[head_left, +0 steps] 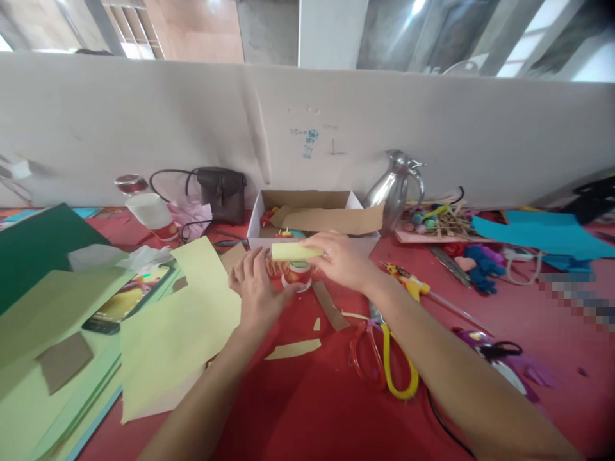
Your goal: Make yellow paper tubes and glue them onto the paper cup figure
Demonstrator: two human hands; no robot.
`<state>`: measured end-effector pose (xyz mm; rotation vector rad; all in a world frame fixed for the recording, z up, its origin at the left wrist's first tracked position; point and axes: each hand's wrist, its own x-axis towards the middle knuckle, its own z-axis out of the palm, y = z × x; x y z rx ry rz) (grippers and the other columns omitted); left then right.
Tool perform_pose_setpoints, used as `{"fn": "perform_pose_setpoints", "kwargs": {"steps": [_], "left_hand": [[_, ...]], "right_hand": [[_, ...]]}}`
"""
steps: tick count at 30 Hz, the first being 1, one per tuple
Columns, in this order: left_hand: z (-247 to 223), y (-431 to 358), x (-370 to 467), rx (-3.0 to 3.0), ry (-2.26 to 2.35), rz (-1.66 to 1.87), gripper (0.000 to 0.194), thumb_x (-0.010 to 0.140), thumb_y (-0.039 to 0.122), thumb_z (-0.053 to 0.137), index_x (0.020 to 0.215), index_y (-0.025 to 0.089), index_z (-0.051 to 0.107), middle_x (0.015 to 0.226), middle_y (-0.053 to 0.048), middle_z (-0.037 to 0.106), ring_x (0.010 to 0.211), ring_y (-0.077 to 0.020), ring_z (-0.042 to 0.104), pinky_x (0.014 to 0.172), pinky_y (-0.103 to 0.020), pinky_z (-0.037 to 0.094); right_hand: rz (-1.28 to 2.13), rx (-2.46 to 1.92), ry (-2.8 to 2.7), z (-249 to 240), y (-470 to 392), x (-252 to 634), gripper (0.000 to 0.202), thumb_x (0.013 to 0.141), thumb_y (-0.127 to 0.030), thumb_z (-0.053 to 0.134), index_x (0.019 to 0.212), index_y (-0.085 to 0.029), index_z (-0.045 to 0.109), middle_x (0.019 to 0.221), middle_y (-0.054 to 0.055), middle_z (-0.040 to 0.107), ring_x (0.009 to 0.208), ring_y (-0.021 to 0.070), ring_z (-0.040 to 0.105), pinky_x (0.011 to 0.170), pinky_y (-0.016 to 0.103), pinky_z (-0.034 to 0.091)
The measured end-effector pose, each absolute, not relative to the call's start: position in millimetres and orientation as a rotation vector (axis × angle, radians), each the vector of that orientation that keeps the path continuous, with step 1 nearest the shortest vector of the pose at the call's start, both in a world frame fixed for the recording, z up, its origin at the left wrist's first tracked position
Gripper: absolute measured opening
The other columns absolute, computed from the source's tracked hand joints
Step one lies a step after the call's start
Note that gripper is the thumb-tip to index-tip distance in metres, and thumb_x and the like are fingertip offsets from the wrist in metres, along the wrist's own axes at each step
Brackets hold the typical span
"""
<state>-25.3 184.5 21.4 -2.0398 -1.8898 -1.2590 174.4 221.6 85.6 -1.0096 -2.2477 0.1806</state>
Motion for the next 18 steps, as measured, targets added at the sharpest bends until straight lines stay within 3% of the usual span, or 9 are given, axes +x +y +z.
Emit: {"fn": "perform_pose_setpoints", "kwargs": {"steps": [4,7,10,13,18], "left_hand": [[32.6,194.0,-19.5,-2.067,-2.202,-1.186,0.071,0.063,0.050,0.084,0.124,0.026,0.055,0.146,-0.012,0.050,0.139,-0.0388,0.037,0.110,-0.057,0.028],[32.7,199.5,-19.7,-2.044,-2.291,-1.249,0.075,0.059,0.045,0.087,0.124,0.028,0.053,0.139,-0.010,0.054,0.136,-0.0389,0.040,0.108,-0.060,0.030],[20.3,203.1,-22.2,-2.053,-2.193,-1.491,0.091,0.056,0.040,0.090,0.133,0.030,0.044,0.134,-0.011,0.054,0.131,-0.0393,0.046,0.105,-0.063,0.034],[5.0,205.6,-25.3,-2.073,-2.004,-1.750,0.105,0.055,0.035,0.091,0.142,0.032,0.033,0.142,-0.016,0.044,0.134,-0.0396,0.043,0.103,-0.060,0.040],[-2.7,205.1,-26.8,-2.128,-1.912,-1.819,0.106,0.058,0.032,0.090,0.145,0.030,0.029,0.145,-0.017,0.037,0.139,-0.0375,0.038,0.108,-0.058,0.041]], "right_hand": [[0.142,-1.054,-2.291,92.2,219.4,171.5,0.025,0.088,-0.012,0.066,0.110,-0.022,0.072,0.108,0.006,0.076,0.099,0.0240,0.065,0.093,0.042,0.050],[0.152,-1.041,-2.273,89.2,219.8,168.8,0.026,0.087,-0.010,0.065,0.109,-0.023,0.072,0.109,0.005,0.076,0.098,0.0229,0.066,0.094,0.041,0.050],[0.158,-1.045,-2.246,84.0,221.2,165.9,0.026,0.087,-0.010,0.065,0.109,-0.023,0.071,0.110,0.005,0.076,0.100,0.0238,0.067,0.097,0.043,0.049],[0.173,-1.046,-2.237,82.8,222.0,164.2,0.025,0.086,-0.010,0.066,0.106,-0.025,0.071,0.107,0.004,0.076,0.100,0.0244,0.067,0.098,0.045,0.048],[0.252,-1.108,-2.224,93.4,218.0,169.0,0.030,0.085,-0.009,0.066,0.109,-0.026,0.068,0.109,0.005,0.073,0.103,0.0253,0.065,0.093,0.044,0.051]]}}
